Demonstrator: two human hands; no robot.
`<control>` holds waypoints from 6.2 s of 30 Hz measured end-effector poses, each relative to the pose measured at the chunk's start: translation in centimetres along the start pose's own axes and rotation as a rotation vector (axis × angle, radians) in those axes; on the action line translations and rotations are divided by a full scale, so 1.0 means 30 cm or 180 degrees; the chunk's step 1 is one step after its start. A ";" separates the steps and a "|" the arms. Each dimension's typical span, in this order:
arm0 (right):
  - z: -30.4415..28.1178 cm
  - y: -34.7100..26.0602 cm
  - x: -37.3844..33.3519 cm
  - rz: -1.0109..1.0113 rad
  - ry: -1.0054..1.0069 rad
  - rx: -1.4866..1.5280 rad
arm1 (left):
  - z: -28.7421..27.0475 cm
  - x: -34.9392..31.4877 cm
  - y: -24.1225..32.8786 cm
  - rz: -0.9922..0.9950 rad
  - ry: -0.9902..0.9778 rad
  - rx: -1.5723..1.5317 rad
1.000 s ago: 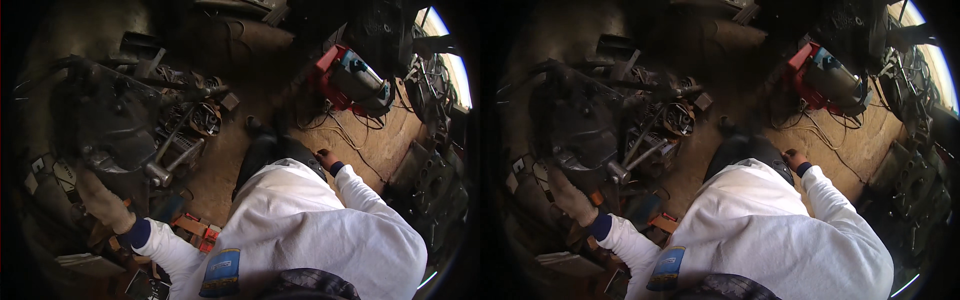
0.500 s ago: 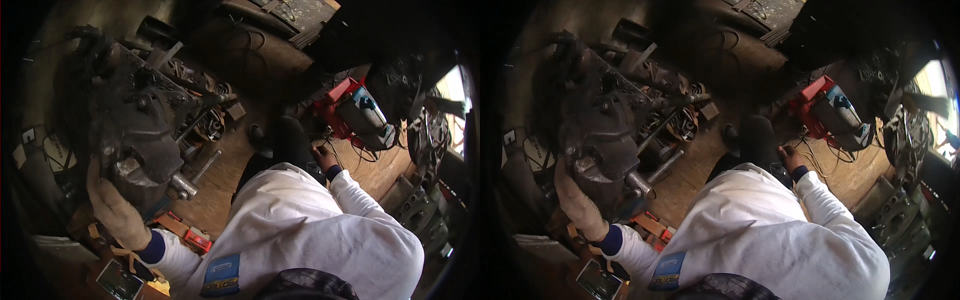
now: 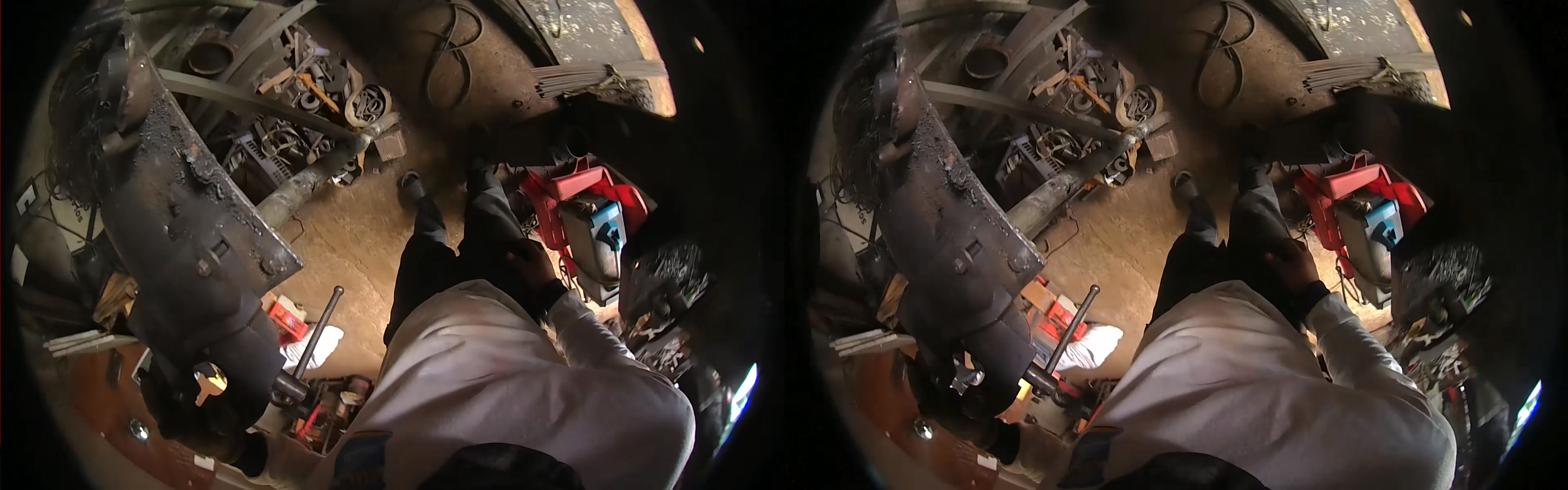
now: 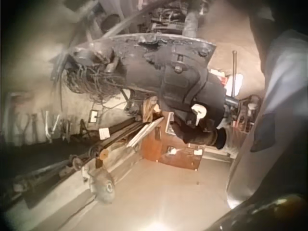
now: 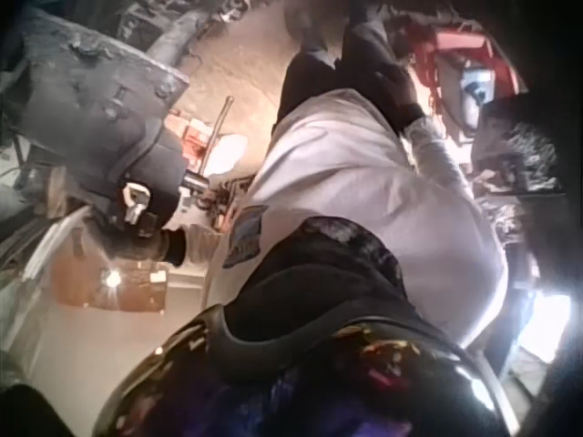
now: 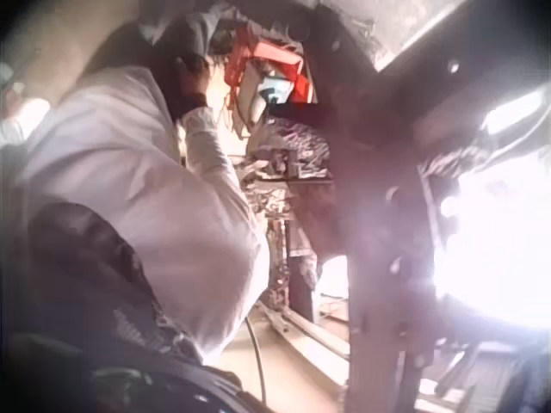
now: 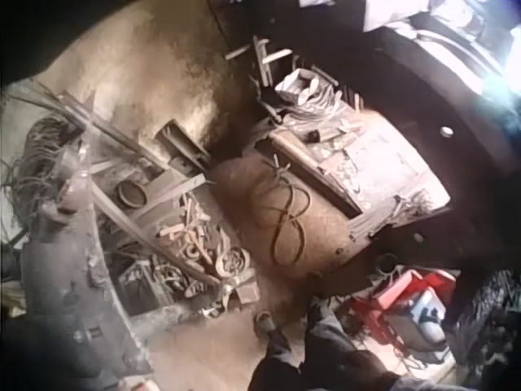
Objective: The person uses a hammer and chisel to chip away at a metal assembly, then switches to an angle grinder to cut and smooth the metal, creating sparks. They continue to use the hammer and chisel to remove debris and inspect the work area.
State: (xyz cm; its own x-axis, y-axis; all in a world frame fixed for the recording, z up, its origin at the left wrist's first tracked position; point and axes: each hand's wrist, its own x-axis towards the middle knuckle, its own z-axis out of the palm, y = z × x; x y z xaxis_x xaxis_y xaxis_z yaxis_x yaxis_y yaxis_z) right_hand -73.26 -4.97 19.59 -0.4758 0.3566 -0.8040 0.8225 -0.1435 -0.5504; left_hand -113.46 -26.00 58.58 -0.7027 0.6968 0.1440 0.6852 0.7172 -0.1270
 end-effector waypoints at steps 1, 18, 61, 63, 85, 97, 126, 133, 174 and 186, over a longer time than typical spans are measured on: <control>-0.018 0.005 0.013 0.0027 -0.0002 0.0015 | 0.001 0.006 0.002 0.0039 -0.0070 0.0083; -0.155 -0.062 0.172 0.0493 -0.0233 -0.0490 | 0.050 -0.033 0.041 -0.2027 0.1037 -0.1927; 0.262 0.126 0.013 -0.0677 0.0069 -0.1812 | 0.411 -1.203 -0.114 -0.3325 0.1007 -0.3082; 0.300 0.141 0.008 -0.0846 0.0115 -0.1836 | 0.504 -1.408 -0.031 -0.3658 0.0319 -0.3430; 0.619 0.265 0.168 -0.1008 -0.0140 -0.2891 | 1.066 -1.654 -0.442 -0.1101 -0.3649 -0.1742; 0.872 0.270 -0.463 0.0813 0.1904 0.0755 | 1.171 -0.990 -0.763 -0.0113 -0.3169 -0.1655; 1.341 1.101 -0.850 0.1684 0.2162 0.3084 | 1.159 -0.964 -0.164 0.2244 -0.3319 -0.0757; 1.223 1.182 -0.959 0.1545 0.2583 0.4022 | 0.842 -0.900 0.529 0.2187 -0.2884 -0.1588; 1.067 0.443 -1.056 0.2239 0.2798 0.3735 | 0.682 -0.387 1.905 0.5351 0.1445 -0.1505; 0.958 0.440 -1.087 0.2464 0.2547 0.3477 | 0.605 -0.494 1.653 0.4803 -0.0347 -0.3738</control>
State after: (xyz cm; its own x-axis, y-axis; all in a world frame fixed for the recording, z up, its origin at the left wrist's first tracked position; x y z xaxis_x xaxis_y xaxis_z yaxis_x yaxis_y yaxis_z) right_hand -55.85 -45.03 32.09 0.5172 0.2109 -0.8295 -0.0064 -0.9682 -0.2502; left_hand -72.56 -0.59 32.33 0.5377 0.6750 0.5053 0.3821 -0.7293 0.5676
